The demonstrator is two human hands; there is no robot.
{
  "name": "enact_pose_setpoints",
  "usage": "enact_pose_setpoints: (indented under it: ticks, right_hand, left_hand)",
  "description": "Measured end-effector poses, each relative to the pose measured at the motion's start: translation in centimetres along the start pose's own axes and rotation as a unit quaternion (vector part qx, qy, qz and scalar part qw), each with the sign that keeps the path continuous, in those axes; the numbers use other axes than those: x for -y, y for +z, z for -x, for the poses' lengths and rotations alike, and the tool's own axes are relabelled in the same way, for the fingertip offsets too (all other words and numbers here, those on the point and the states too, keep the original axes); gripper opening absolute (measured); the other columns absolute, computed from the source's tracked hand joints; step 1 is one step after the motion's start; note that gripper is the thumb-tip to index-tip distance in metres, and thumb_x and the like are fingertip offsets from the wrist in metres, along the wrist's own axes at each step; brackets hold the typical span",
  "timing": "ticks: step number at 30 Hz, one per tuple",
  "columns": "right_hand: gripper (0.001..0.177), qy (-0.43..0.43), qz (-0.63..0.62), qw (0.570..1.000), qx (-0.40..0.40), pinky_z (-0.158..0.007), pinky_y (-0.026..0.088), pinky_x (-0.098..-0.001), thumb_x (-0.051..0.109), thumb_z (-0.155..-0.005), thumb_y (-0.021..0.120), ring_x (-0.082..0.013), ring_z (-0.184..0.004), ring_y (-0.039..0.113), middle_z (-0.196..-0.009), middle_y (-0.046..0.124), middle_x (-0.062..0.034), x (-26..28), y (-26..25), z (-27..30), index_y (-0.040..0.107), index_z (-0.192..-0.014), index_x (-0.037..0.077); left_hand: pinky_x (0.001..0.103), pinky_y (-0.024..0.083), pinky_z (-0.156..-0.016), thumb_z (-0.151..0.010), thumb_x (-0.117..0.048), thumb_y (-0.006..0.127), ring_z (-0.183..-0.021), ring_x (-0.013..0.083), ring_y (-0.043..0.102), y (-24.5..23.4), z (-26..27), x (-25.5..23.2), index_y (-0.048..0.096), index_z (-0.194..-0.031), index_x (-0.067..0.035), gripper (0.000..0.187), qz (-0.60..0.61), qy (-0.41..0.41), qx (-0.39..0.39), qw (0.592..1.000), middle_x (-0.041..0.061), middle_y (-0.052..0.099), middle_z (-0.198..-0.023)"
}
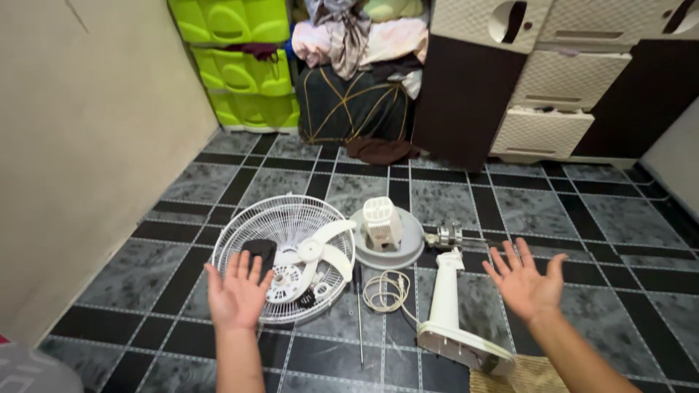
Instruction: The person assembles a disassembled electric fan on the floor. They attach the motor to the stand, place the fan blade onto the motor shaft, and then use a screwdriver to secure the fan base to the stand.
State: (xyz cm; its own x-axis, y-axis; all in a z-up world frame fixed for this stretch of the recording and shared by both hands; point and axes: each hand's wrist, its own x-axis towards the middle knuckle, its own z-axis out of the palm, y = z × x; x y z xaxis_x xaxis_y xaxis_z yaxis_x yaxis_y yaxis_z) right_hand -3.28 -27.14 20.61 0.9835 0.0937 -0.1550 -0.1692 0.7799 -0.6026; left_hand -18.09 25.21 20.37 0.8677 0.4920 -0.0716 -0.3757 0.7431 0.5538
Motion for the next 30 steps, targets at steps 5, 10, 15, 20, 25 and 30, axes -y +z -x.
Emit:
enact_pose_setpoints:
  ticks: [5,10,15,20,25,30]
  right_hand:
    - [0.108,0.000,-0.005,1.000,-0.022,-0.120,0.028,-0.0602,0.088,-0.079,0.033,-0.0376,-0.152,0.034,-0.168,0.030,-0.0071,0.3,-2.4,-0.1,0.029,-0.159,0.016]
    - [0.074,0.046,0.045,0.997,-0.049,-0.116,0.037,-0.0511,0.063,-0.095,0.052,-0.0309,-0.139,0.048,-0.152,0.049,-0.0130,-0.2,-7.2,-2.3,0.046,-0.144,0.008]
    - [0.036,0.107,0.147,0.982,-0.051,-0.100,0.049,-0.0403,0.035,-0.101,0.058,-0.0204,-0.109,0.062,-0.119,0.065,-0.0049,-2.4,-12.4,-3.7,0.063,-0.125,0.009]
    - [0.030,0.142,0.382,0.913,0.000,-0.077,0.054,-0.0327,0.016,-0.097,0.061,-0.0134,-0.074,0.058,-0.086,0.060,-0.0013,-5.8,-11.7,-0.6,0.071,-0.124,0.007]
    - [0.028,0.141,0.599,0.753,0.233,-0.074,0.056,-0.0292,0.018,-0.095,0.060,-0.0104,-0.079,0.067,-0.086,0.070,-0.0011,-7.1,-3.5,1.5,0.070,-0.119,0.008]
    - [0.030,0.046,0.727,0.580,0.364,-0.076,0.056,-0.0358,0.025,-0.094,0.066,-0.0181,-0.080,0.066,-0.087,0.071,-0.0074,-5.9,4.4,2.2,0.070,-0.120,0.010]
  left_hand:
    - [0.064,0.021,-0.118,-0.093,-0.061,0.049,-0.154,0.0367,0.026,-0.4,0.7,-1.2,0.014,-0.162,-0.010,0.093,-0.018,0.003,-0.022,1.000,0.013,0.020,-0.170]
    - [0.063,0.030,-0.116,-0.098,-0.050,0.050,-0.149,0.0379,0.037,-1.2,0.4,-0.4,0.029,-0.158,-0.006,0.077,-0.030,-0.050,-0.034,0.998,0.016,0.036,-0.164]
    - [0.058,0.039,-0.109,-0.095,-0.042,0.055,-0.137,0.0354,0.050,-3.3,-1.2,3.0,0.049,-0.143,-0.007,0.060,-0.042,-0.123,-0.060,0.990,0.015,0.052,-0.152]
    - [0.045,0.054,-0.090,-0.090,-0.024,0.074,-0.094,0.0228,0.063,-5.7,-2.6,12.1,0.063,-0.113,-0.009,0.029,-0.030,-0.186,-0.117,0.975,0.005,0.063,-0.103]
    - [0.038,0.056,-0.065,-0.089,-0.021,0.079,-0.062,0.0163,0.058,-5.1,-0.8,19.1,0.065,-0.098,-0.012,0.019,-0.132,-0.197,-0.126,0.963,0.001,0.056,-0.075]
    - [0.029,0.053,-0.057,-0.090,-0.024,0.071,-0.063,0.0150,0.063,-2.0,1.6,21.8,0.069,-0.103,-0.011,0.019,-0.313,-0.277,-0.005,0.908,0.003,0.066,-0.081]
